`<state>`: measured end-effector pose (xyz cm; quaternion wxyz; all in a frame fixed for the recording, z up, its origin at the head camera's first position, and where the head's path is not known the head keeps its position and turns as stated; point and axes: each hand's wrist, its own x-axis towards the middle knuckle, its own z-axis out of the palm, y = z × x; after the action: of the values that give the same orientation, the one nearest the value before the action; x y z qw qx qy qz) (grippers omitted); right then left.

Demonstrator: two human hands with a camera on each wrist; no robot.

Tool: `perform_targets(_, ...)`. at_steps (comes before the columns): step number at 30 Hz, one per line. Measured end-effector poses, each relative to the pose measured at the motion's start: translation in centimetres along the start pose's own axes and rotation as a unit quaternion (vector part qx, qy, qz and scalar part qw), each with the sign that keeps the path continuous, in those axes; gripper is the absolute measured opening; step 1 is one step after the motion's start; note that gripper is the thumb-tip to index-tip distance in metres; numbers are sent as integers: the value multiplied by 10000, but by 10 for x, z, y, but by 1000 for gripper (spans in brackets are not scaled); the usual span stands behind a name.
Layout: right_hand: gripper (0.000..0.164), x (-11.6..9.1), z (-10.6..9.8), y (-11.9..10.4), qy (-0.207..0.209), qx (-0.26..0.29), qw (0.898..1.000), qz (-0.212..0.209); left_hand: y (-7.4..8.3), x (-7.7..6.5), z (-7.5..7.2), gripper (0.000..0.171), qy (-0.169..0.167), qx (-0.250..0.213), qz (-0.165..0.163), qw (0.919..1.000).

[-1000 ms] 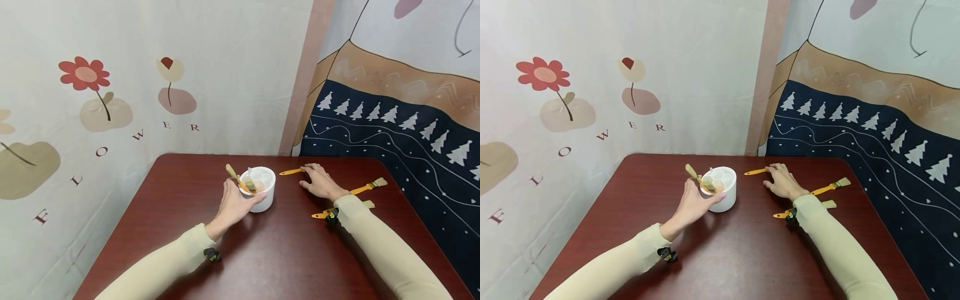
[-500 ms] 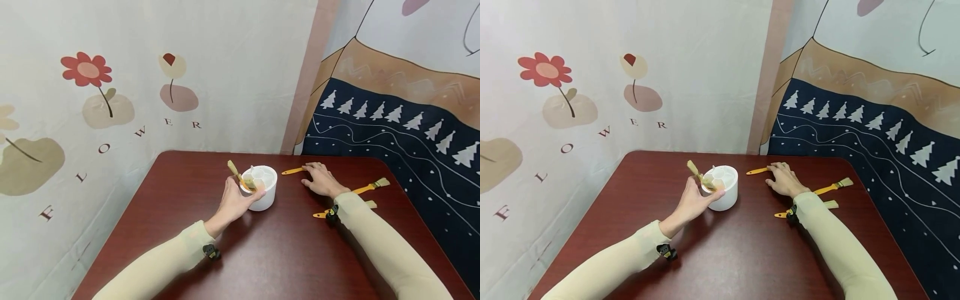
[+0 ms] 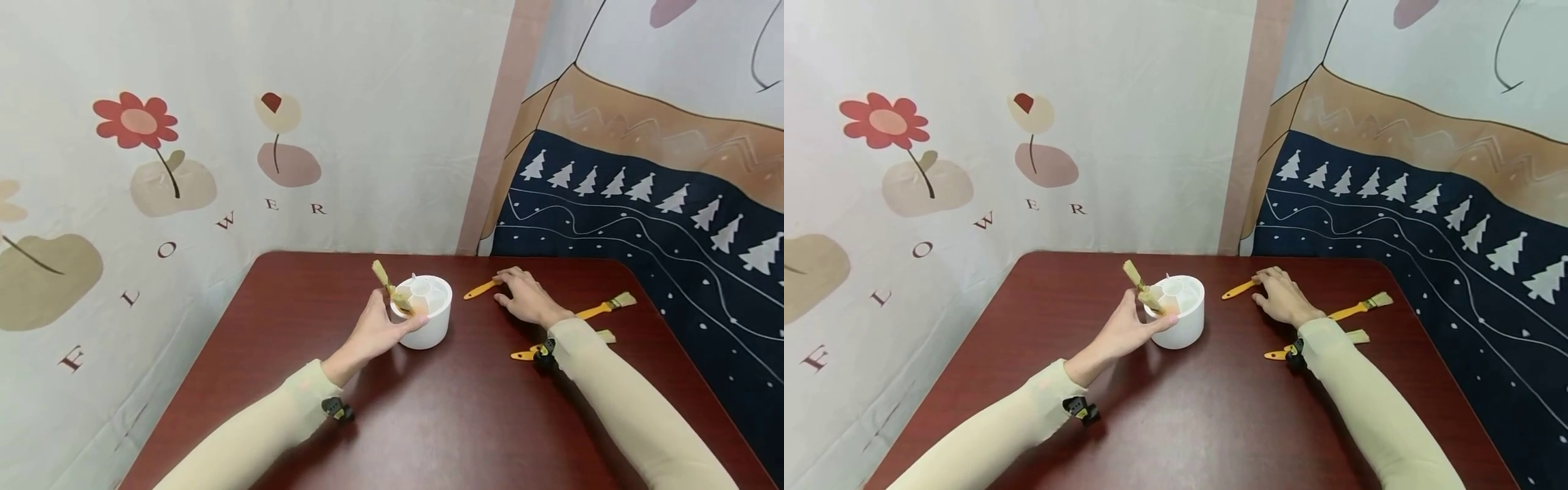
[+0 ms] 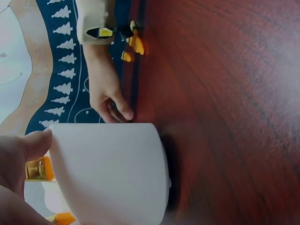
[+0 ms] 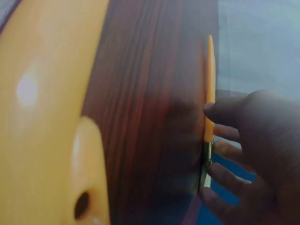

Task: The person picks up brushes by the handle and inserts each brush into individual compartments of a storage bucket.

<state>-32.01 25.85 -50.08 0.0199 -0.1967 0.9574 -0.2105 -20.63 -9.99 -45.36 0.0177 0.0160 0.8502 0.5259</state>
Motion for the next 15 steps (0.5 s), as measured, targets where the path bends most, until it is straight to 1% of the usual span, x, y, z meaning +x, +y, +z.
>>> perform_targets(4, 42, -1, 0, 3, 69, 44, 9999, -153, 0, 2, -4, 89, -243, -258, 32, 9994)
perform_targets(7, 37, -2, 1, 4, 95, 87, 9996, -259, -2, 4, -7, 88, -414, -463, -33, 9981)
perform_targets(12, 29, -3, 1, 5, 176, 161, 9986, -465, -4, 6, -12, 87, -617, -579, -162, 9963)
perform_targets(15, 27, -4, 1, 5, 164, 229, 9986, -458, -5, 7, -15, 88, -734, -676, -183, 9948)
